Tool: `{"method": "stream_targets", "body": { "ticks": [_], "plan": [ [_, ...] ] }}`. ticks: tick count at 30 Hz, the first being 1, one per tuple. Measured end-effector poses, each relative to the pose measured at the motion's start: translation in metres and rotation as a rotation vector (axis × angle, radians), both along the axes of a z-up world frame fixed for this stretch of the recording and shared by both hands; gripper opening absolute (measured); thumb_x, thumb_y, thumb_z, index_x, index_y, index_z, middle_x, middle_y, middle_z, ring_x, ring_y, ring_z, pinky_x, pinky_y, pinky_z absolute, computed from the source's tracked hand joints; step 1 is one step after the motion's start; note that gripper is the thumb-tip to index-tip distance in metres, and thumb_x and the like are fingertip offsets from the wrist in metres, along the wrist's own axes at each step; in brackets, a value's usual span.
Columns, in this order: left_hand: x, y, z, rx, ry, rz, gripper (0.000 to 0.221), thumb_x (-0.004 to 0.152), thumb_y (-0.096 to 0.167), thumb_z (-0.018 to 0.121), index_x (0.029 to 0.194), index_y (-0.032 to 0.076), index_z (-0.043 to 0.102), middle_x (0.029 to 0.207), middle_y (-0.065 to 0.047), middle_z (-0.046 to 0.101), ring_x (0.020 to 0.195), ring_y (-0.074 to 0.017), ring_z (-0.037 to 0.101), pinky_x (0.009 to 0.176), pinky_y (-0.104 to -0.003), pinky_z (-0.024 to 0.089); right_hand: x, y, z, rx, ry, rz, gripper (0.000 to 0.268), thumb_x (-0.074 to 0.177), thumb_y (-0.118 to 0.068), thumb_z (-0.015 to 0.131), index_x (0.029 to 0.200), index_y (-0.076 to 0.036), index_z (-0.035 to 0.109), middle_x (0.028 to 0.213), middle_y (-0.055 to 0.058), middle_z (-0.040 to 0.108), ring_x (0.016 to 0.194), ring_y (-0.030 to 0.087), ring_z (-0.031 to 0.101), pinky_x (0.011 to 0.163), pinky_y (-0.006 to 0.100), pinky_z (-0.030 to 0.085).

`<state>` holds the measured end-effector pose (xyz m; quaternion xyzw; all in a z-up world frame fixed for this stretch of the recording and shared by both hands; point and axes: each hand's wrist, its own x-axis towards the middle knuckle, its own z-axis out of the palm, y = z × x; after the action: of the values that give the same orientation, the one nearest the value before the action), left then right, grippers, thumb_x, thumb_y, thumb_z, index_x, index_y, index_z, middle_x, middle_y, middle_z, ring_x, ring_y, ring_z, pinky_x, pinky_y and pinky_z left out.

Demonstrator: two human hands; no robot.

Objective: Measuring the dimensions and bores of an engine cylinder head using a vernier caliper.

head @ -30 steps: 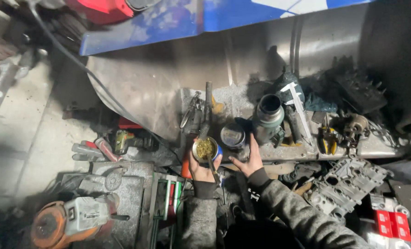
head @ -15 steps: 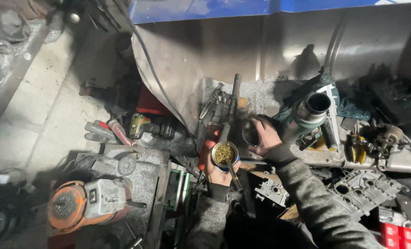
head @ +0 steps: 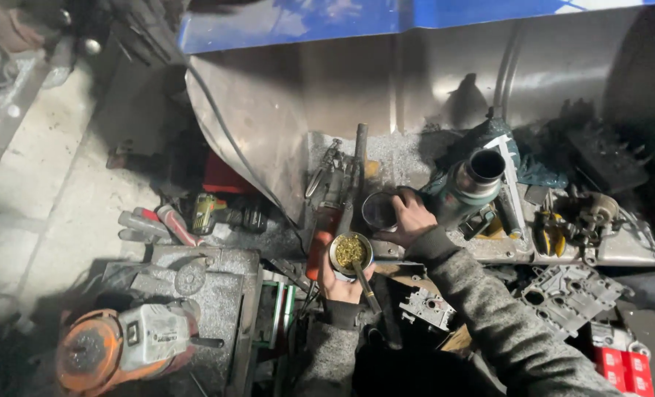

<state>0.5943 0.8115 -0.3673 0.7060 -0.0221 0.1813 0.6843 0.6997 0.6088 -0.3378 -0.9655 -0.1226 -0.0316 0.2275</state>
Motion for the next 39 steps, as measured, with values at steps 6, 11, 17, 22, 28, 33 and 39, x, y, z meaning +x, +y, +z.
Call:
{"method": "stream_targets", "body": {
  "ticks": [6,11,17,22,28,33,39],
  "plan": [
    [-0.015,-0.005,0.011,0.036,-0.022,0.016,0.079,0.070,0.011,0.094,0.137,0.000,0.052,0.128,-0.014,0.065,0.115,-0.0243,0.068,0.101,-0.038,0.057,0.008,0.006,0.004,-0.044,0.094,0.030,0.103,0.060,-0.061,0.089,0.135,-0.003,0.048,0.142,0.024,0.045,0.128,0.044,0.052,0.102,0.050,0.050],
    [-0.017,-0.013,0.025,0.072,-0.018,0.001,0.074,0.071,0.011,0.093,0.133,0.001,0.054,0.125,-0.014,0.067,0.112,-0.0247,0.069,0.099,-0.039,0.057,0.034,0.013,0.022,-0.216,0.407,0.059,0.120,0.063,-0.063,0.093,0.145,-0.003,0.030,0.150,0.027,0.033,0.131,0.046,0.043,0.102,0.050,0.048],
    [-0.017,-0.019,0.028,0.047,0.003,-0.041,0.070,0.070,0.012,0.091,0.129,0.001,0.055,0.122,-0.012,0.069,0.108,-0.0248,0.070,0.095,-0.038,0.059,0.051,0.016,0.018,-0.279,0.508,0.161,0.127,0.066,-0.064,0.090,0.150,0.008,0.027,0.141,0.034,0.045,0.125,0.046,0.058,0.101,0.046,0.056],
    [-0.021,-0.027,0.036,0.178,-0.119,0.178,0.075,0.068,0.017,0.094,0.131,0.000,0.057,0.124,-0.015,0.067,0.112,-0.0282,0.068,0.100,-0.041,0.055,0.029,0.020,0.044,-0.239,0.332,0.107,0.112,0.063,-0.052,0.097,0.139,0.001,0.034,0.137,0.028,0.038,0.133,0.049,0.036,0.107,0.047,0.044],
    [-0.031,-0.024,0.025,0.206,-0.180,0.211,0.078,0.074,0.020,0.092,0.138,-0.002,0.052,0.135,-0.019,0.059,0.124,-0.0322,0.061,0.108,-0.045,0.048,0.007,0.008,-0.037,-0.029,-0.087,0.096,0.092,0.073,-0.048,0.091,0.142,-0.011,0.043,0.141,0.021,0.048,0.135,0.045,0.048,0.108,0.051,0.047],
    [-0.028,-0.030,0.034,0.110,-0.037,0.154,0.075,0.076,0.025,0.090,0.136,0.000,0.053,0.129,-0.017,0.065,0.117,-0.0310,0.067,0.103,-0.043,0.052,-0.009,0.003,-0.048,0.740,-0.142,0.101,0.122,0.059,-0.033,0.097,0.152,-0.008,0.023,0.145,0.025,0.047,0.134,0.039,0.049,0.111,0.045,0.043],
    [-0.033,-0.025,0.042,0.193,0.006,0.113,0.071,0.077,0.026,0.089,0.134,0.002,0.055,0.126,-0.017,0.068,0.113,-0.0311,0.069,0.099,-0.043,0.053,0.027,-0.002,-0.131,0.980,0.175,0.205,0.109,0.063,-0.018,0.098,0.153,0.000,0.038,0.143,0.018,0.060,0.133,0.026,0.056,0.115,0.040,0.044]
  ]
}}
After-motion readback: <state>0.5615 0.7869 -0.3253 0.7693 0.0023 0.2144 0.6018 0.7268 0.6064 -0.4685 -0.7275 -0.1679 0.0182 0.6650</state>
